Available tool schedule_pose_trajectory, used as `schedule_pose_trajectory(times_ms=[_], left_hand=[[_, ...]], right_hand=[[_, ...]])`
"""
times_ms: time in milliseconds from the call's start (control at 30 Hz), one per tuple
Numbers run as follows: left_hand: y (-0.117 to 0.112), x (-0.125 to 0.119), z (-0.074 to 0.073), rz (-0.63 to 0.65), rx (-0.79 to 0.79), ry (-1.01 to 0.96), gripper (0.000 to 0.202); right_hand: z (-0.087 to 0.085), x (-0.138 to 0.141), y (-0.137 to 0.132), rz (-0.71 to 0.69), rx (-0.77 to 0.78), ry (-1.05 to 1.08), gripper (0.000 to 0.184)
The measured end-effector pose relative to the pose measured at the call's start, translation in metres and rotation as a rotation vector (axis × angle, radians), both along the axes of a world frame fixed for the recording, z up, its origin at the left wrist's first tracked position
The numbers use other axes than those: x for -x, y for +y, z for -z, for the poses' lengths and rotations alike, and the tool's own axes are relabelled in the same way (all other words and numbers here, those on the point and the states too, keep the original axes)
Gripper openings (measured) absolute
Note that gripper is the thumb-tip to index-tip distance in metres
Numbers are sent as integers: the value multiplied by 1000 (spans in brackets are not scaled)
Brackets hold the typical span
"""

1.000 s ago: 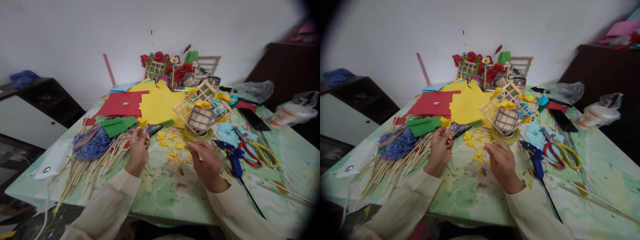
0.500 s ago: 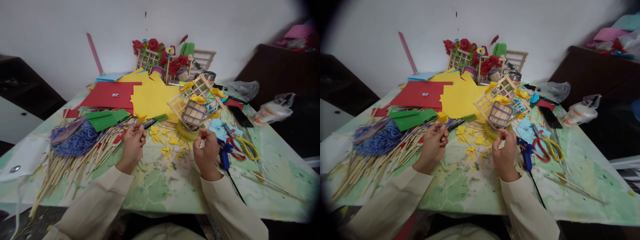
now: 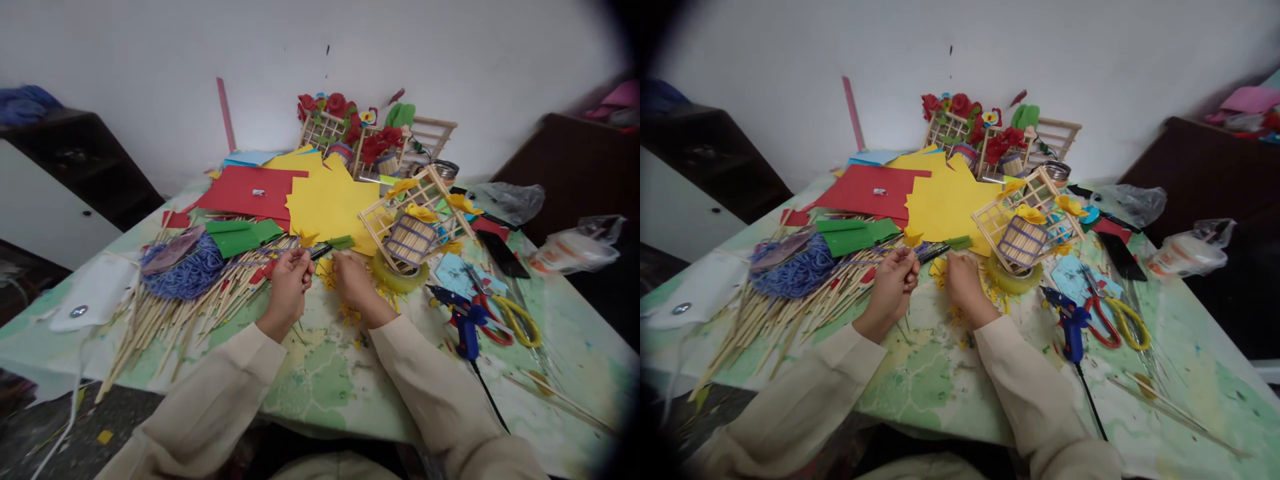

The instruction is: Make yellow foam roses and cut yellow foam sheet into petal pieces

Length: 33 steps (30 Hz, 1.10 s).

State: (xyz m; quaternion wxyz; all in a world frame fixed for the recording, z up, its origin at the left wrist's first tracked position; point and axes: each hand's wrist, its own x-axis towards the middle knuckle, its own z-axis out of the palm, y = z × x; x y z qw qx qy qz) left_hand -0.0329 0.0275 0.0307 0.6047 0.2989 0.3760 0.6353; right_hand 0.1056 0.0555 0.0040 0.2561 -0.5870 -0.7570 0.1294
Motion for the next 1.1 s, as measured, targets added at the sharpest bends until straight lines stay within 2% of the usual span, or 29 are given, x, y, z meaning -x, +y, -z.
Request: schedule_pose_trajectory(times_ms=[67,167,233,300,467,567,667,900,1100], left_hand=[[1,1,1,0,3,-13,24],[1,3,1,9,-5,-30,23],[1,4,0,18,-15,-36,22],[0,4,-1,22,-18,-37,22],[-2,1,-1,53,-6,-32,23],[-7,-4,2,120,14,-22,26],[-13,-10,4,203,14,-22,31],[-22,-16,3,334,26,-22,38],[-23,-18,4,325,30,38,38]], right_hand=[[0,-1,-2,10,-28,58,33],[-4,-10,-12,-38,-46,368,27],[-9,-15,-22,-126,49,604,23],[-14,-18,-32,-167,159,739,20],[-23,-10,-52,-63,266,1105,29],[-24,-4,-59,-90,381,1297,38],[-21,-1,-61,-100,428,1363,39],[-5,4,-62,-39,330,1324,36],[1,9,-63,-49,293,1320,33]])
